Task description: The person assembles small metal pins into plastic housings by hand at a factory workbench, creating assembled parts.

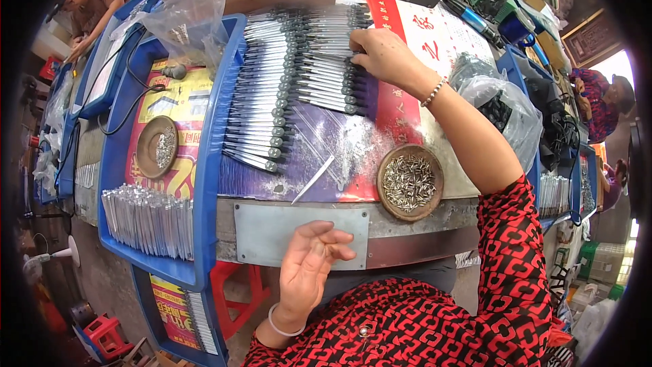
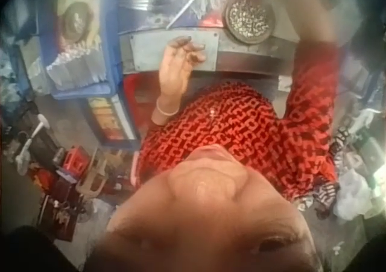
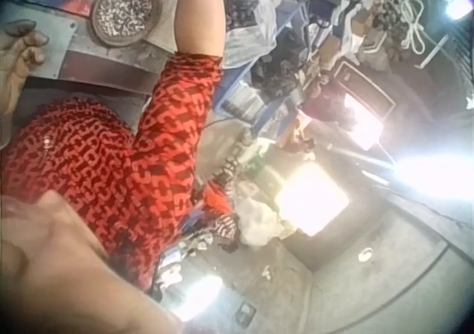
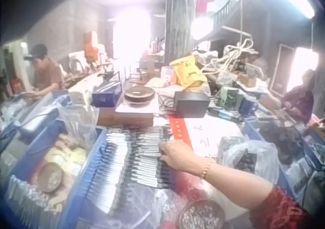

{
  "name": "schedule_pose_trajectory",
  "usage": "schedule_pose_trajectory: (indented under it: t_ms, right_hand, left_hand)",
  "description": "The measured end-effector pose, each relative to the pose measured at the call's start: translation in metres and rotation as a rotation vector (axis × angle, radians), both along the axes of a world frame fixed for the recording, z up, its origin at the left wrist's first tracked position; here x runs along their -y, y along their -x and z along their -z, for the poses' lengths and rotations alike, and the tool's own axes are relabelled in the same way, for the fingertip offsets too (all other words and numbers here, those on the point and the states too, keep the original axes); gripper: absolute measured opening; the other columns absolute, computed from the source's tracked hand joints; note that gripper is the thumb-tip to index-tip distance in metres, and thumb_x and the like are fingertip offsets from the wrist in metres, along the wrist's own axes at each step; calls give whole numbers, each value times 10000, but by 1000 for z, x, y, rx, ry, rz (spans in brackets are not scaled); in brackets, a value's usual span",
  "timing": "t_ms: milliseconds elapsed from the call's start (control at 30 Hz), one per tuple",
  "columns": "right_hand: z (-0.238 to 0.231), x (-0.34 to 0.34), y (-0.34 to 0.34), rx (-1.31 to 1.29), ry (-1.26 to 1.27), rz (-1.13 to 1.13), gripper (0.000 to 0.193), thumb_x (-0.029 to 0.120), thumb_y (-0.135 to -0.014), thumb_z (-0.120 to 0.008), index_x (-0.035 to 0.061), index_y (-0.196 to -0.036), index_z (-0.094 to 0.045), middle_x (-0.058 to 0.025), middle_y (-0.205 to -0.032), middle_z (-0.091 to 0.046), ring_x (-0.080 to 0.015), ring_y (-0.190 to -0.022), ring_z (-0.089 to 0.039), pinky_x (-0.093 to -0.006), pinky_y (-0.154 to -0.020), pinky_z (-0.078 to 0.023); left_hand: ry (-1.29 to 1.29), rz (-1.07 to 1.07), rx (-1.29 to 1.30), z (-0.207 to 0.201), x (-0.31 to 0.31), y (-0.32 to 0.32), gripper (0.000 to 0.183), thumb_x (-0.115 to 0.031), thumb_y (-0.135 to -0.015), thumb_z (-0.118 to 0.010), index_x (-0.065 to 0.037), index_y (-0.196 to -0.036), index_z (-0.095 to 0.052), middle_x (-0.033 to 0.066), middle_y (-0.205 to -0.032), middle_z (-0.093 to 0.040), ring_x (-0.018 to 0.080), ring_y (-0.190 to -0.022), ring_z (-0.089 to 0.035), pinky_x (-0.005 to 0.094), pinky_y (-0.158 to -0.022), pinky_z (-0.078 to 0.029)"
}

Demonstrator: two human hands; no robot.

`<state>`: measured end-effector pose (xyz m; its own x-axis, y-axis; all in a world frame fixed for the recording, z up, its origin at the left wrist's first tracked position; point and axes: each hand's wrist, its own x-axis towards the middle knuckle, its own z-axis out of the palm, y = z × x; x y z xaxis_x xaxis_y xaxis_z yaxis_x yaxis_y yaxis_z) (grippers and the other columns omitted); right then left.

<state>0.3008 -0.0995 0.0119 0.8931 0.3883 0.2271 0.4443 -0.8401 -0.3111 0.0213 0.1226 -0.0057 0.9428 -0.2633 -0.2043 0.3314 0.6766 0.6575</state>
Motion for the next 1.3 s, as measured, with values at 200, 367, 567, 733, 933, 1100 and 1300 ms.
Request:
schedule_pose_trajectory:
  t_ms: [200,367,567,733,933,1100,1300]
  right_hand:
    - [8,-1,-8,28,30,6,122,89,-723,-619,6,-802,-576,-179,-843,-612,-370,-854,-593,-466,-730,-470]
    - [7,3,3,186,14,67,170,77,-752,-596,26,-910,-560,-162,-938,-562,-354,-857,-596,-444,-734,-483]
    - [-35,13,65,190,-24,-5,149,96,-799,-580,19,-920,-541,-153,-922,-545,-341,-814,-590,-418,-710,-482]
    - [-77,27,160,63,-140,-68,150,99,-804,-590,14,-917,-540,-140,-875,-532,-339,-766,-571,-410,-660,-459]
    - [-85,44,262,-118,-240,-30,187,59,-759,-648,19,-920,-562,-119,-898,-554,-292,-735,-587,-359,-633,-475]
    - [-57,60,313,-240,-297,-66,202,95,-771,-665,27,-931,-564,-118,-933,-568,-299,-795,-600,-367,-659,-496]
    - [-49,130,345,28,-347,237,178,128,-782,-637,32,-903,-549,-112,-875,-550,-287,-765,-589,-368,-643,-486]
  left_hand:
    - [-14,62,13,1,-2,-3,251,-125,-955,-447,1,-1172,-441,185,-1045,-596,220,-846,-602,327,-805,-476]
    - [-43,94,40,-1,-1,-5,260,-126,-939,-481,5,-1161,-446,182,-1026,-605,212,-844,-602,316,-793,-480]
    - [-313,-1,206,-13,-13,-7,228,-25,-925,-471,26,-1147,-486,151,-1047,-606,181,-905,-594,307,-820,-480]
    - [-1120,-67,611,-25,-16,-38,262,47,-838,-519,38,-1099,-525,164,-1033,-612,223,-927,-603,330,-809,-478]
    - [-1962,-145,1131,-10,16,-79,288,-13,-762,-572,2,-1050,-569,127,-905,-616,254,-890,-587,354,-765,-465]
    - [-2321,47,1264,-6,32,-84,163,-38,-763,-527,-39,-920,-570,89,-747,-550,236,-751,-551,344,-637,-459]
    - [-2121,60,1181,-14,24,-89,222,36,-774,-457,25,-980,-539,196,-862,-564,369,-829,-532,433,-725,-433]
